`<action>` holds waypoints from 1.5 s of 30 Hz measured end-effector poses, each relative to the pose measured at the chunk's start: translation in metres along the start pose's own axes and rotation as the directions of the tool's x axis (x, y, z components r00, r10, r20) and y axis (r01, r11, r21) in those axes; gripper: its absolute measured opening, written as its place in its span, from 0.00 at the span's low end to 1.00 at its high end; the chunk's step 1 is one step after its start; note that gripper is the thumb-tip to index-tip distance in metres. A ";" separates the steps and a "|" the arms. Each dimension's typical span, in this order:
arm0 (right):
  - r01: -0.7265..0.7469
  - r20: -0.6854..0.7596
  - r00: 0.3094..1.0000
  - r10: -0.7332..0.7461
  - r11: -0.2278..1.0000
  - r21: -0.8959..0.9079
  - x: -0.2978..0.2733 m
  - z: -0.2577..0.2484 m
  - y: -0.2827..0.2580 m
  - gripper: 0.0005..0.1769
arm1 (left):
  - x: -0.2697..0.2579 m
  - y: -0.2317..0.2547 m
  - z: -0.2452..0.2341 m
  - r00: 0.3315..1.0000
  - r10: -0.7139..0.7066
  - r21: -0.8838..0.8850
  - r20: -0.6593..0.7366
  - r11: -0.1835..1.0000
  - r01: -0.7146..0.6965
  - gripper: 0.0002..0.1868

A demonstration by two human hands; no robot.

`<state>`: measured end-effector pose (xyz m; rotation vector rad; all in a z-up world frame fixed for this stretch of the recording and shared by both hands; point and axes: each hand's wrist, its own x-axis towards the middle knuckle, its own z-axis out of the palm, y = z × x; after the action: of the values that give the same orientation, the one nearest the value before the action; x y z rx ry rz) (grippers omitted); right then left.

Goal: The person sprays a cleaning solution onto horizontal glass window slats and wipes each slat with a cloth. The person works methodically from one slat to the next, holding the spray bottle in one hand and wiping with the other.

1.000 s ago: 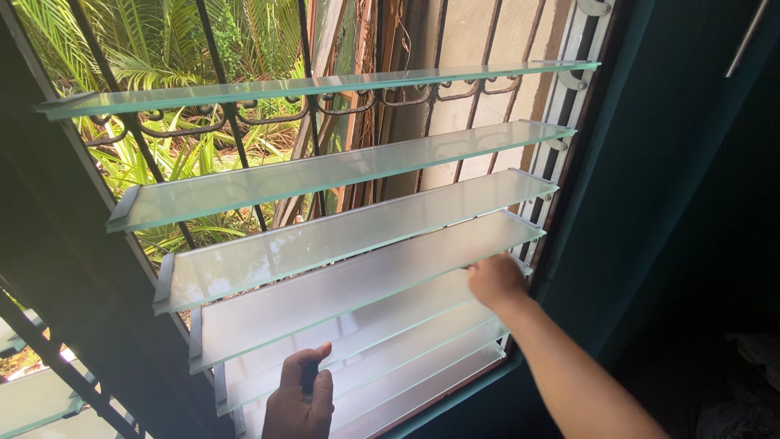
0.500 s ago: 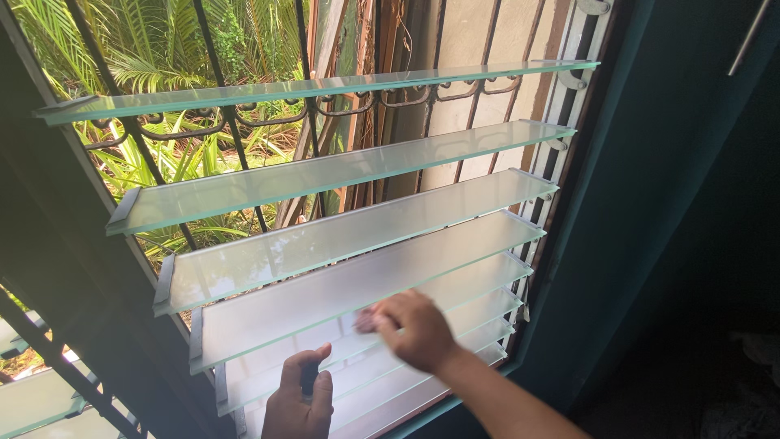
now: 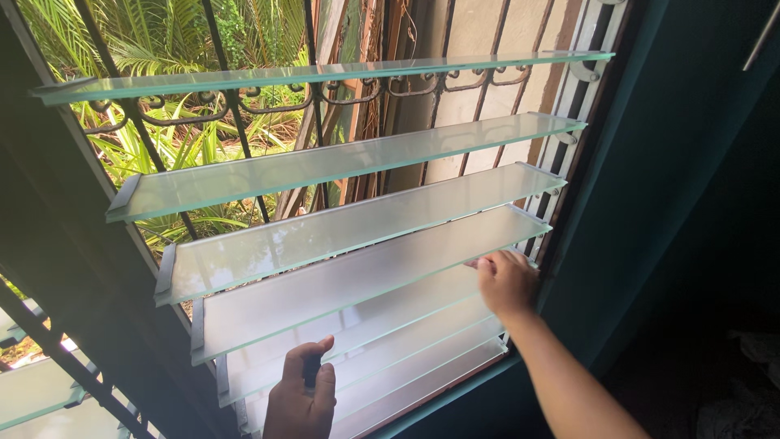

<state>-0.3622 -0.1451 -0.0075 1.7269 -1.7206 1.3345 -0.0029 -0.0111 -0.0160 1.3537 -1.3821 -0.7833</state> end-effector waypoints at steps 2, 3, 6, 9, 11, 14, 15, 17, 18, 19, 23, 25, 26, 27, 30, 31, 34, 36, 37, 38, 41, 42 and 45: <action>0.031 -0.036 0.999 -0.031 1.000 -0.001 -0.004 0.009 -0.027 0.09 | -0.001 0.002 0.000 1.000 0.004 0.025 -0.009 1.000 -0.004 0.18; 0.018 -0.010 1.000 -0.018 1.000 -0.001 -0.009 0.011 -0.044 0.09 | -0.001 0.003 -0.001 1.000 0.007 0.038 -0.011 0.999 -0.006 0.18; 0.039 0.084 0.996 -0.042 0.999 0.029 -0.020 0.003 -0.100 0.11 | -0.002 0.004 0.000 0.999 0.048 -0.027 -0.013 0.998 -0.048 0.19; 0.089 0.215 0.970 -0.116 0.987 0.130 -0.036 -0.016 -0.159 0.12 | -0.003 0.005 0.000 1.000 0.012 0.018 -0.028 1.000 -0.011 0.18; 0.144 0.264 0.938 -0.226 0.944 0.297 -0.049 -0.031 -0.189 0.13 | -0.003 0.004 0.000 0.999 0.025 0.017 -0.026 1.000 -0.024 0.18; 0.228 0.250 0.887 -0.389 0.838 0.496 -0.058 -0.047 -0.212 0.16 | -0.002 0.002 -0.001 0.999 0.032 0.000 -0.015 1.000 -0.032 0.19; 0.239 0.256 0.875 -0.411 0.826 0.510 -0.056 -0.049 -0.213 0.18 | -0.002 0.001 -0.001 0.999 0.031 -0.007 -0.009 0.999 -0.032 0.19; 0.239 0.316 0.846 -0.429 0.835 0.495 -0.055 -0.049 -0.208 0.20 | -0.002 -0.001 -0.002 1.000 0.012 0.035 0.004 0.999 -0.012 0.18; 0.236 0.365 0.827 -0.428 0.853 0.465 -0.050 -0.048 -0.201 0.21 | -0.001 -0.001 -0.002 1.000 0.004 0.054 0.009 0.999 -0.005 0.18; 0.234 0.414 0.806 -0.423 0.870 0.434 -0.045 -0.046 -0.192 0.22 | 0.000 0.000 -0.003 1.000 0.022 0.037 0.002 0.999 -0.022 0.19; 0.101 0.619 0.765 -0.178 0.982 0.157 -0.022 -0.017 -0.139 0.25 | 0.001 0.000 -0.003 0.999 0.041 0.015 0.005 0.999 -0.041 0.19; 0.051 0.666 0.746 -0.031 0.999 -0.012 -0.008 -0.003 -0.099 0.26 | 0.001 -0.002 -0.003 0.999 0.035 0.025 0.017 0.999 -0.036 0.19; 0.032 0.660 0.751 0.022 0.997 -0.069 -0.001 0.003 -0.077 0.26 | 0.001 -0.003 -0.004 0.999 0.040 0.030 0.021 0.999 -0.041 0.19; 0.006 0.634 0.771 0.064 0.994 -0.108 0.007 0.005 -0.054 0.27 | 0.001 -0.004 -0.005 0.999 0.046 0.035 0.024 0.998 -0.047 0.19; -0.023 0.557 0.811 0.181 0.960 -0.280 0.030 0.006 0.003 0.32 | 0.004 -0.007 -0.007 0.987 0.157 0.053 0.013 0.986 -0.158 0.16; -0.054 0.568 0.792 0.223 0.953 -0.298 0.037 0.003 0.015 0.32 | 0.005 -0.007 -0.007 0.993 0.115 0.032 0.022 0.993 -0.115 0.17; -0.105 0.579 0.757 0.303 0.931 -0.350 0.048 -0.004 0.021 0.33 | 0.005 -0.012 -0.007 0.995 0.098 0.004 0.028 0.995 -0.099 0.17; -0.088 0.555 0.776 0.301 0.922 -0.377 0.043 -0.007 0.005 0.37 | 0.005 -0.018 -0.007 0.971 0.239 0.023 0.002 0.971 -0.239 0.14; -0.114 0.542 0.781 0.311 0.924 -0.365 0.038 -0.011 -0.004 0.37 | 0.004 -0.021 -0.007 0.962 0.274 0.029 0.008 0.961 -0.274 0.15; -0.138 0.526 0.789 0.316 0.927 -0.350 0.035 -0.014 -0.017 0.38 | 0.005 -0.021 -0.008 0.950 0.314 0.035 0.008 0.949 -0.314 0.15; -0.097 0.536 0.799 0.273 0.938 -0.333 0.031 -0.016 -0.056 0.37 | 0.006 -0.015 -0.011 0.970 0.241 0.041 0.017 0.970 -0.242 0.15; -0.068 0.549 0.796 0.254 0.940 -0.335 0.028 -0.018 -0.068 0.36 | 0.004 -0.012 -0.012 0.983 0.182 0.042 0.026 0.982 -0.183 0.15; -0.091 0.569 0.788 0.235 0.958 -0.270 0.020 -0.027 -0.108 0.34 | 0.003 0.001 -0.013 0.997 -0.025 0.016 0.073 1.000 0.024 0.18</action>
<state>-0.2766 -0.1141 0.0607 2.0271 -2.3003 0.6159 0.0095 -0.0116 -0.0110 1.3678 -1.4335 -0.8472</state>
